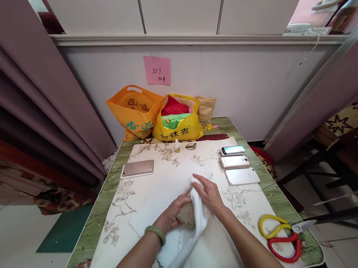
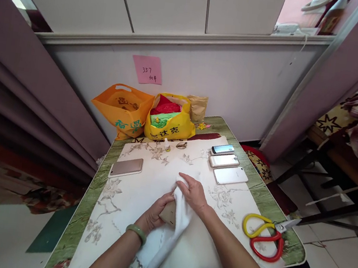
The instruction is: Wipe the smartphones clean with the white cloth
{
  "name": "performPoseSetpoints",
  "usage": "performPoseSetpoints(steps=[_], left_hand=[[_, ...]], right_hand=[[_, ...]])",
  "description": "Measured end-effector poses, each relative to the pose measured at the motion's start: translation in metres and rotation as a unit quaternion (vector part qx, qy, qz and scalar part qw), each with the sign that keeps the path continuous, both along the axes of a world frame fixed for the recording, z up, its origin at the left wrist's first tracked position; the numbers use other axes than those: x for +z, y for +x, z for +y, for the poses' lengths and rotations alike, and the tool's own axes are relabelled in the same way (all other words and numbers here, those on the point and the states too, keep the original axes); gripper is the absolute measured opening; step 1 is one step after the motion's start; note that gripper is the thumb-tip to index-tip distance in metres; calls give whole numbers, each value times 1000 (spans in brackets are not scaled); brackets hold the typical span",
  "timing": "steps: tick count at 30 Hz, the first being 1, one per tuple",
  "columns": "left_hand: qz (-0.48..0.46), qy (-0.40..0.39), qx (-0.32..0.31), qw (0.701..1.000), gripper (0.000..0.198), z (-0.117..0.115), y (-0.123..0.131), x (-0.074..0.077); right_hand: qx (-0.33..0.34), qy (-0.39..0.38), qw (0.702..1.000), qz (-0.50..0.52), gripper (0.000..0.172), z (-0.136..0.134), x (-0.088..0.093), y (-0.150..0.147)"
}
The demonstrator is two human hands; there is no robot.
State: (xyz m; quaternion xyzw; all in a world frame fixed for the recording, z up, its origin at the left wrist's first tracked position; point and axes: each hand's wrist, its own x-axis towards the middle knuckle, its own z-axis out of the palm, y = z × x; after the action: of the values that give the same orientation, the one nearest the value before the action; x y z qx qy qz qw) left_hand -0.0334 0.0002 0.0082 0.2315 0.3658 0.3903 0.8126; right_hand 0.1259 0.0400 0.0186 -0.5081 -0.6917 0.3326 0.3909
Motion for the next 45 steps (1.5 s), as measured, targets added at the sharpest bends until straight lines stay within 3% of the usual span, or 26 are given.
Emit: performPoseSetpoints(steps=[7, 12, 14, 16, 18, 25, 31, 34, 39, 42, 45], left_hand=[[35, 46, 85, 995, 34, -7, 12, 3], [152, 73, 164, 972, 42, -3, 17, 6], [204, 92, 150, 963, 46, 4, 14, 13], [227, 121, 79, 963, 49, 10, 8, 22], [246, 147, 49, 957, 48, 13, 5, 31], [290, 208, 152, 922, 40, 7, 11, 45], [278, 232, 183, 914, 36, 7, 15, 50], [261, 231, 189, 918, 37, 6, 17, 53], [234, 220, 225, 920, 39, 2, 21, 60], [230, 216, 245, 917, 40, 3, 21, 66], [239, 194, 309, 900, 41, 10, 18, 73]], right_hand=[[-103, -103, 978, 146, 43, -5, -10, -12], [-145, -137, 958, 205, 50, -4, -9, -10], [-159, -152, 950, 223, 51, -2, -6, -8], [-158, -163, 944, 240, 50, -2, -2, -7], [-147, -167, 941, 256, 49, -2, 4, -8], [-123, -191, 907, 354, 45, -13, 29, -20], [-130, -207, 879, 409, 47, -19, 44, -24], [-130, -189, 888, 398, 46, -22, 50, -23], [-156, -129, 938, 282, 45, -28, 53, -20], [-182, -111, 950, 230, 46, -37, 48, -26], [-161, -117, 958, 204, 47, -53, 37, -38]])
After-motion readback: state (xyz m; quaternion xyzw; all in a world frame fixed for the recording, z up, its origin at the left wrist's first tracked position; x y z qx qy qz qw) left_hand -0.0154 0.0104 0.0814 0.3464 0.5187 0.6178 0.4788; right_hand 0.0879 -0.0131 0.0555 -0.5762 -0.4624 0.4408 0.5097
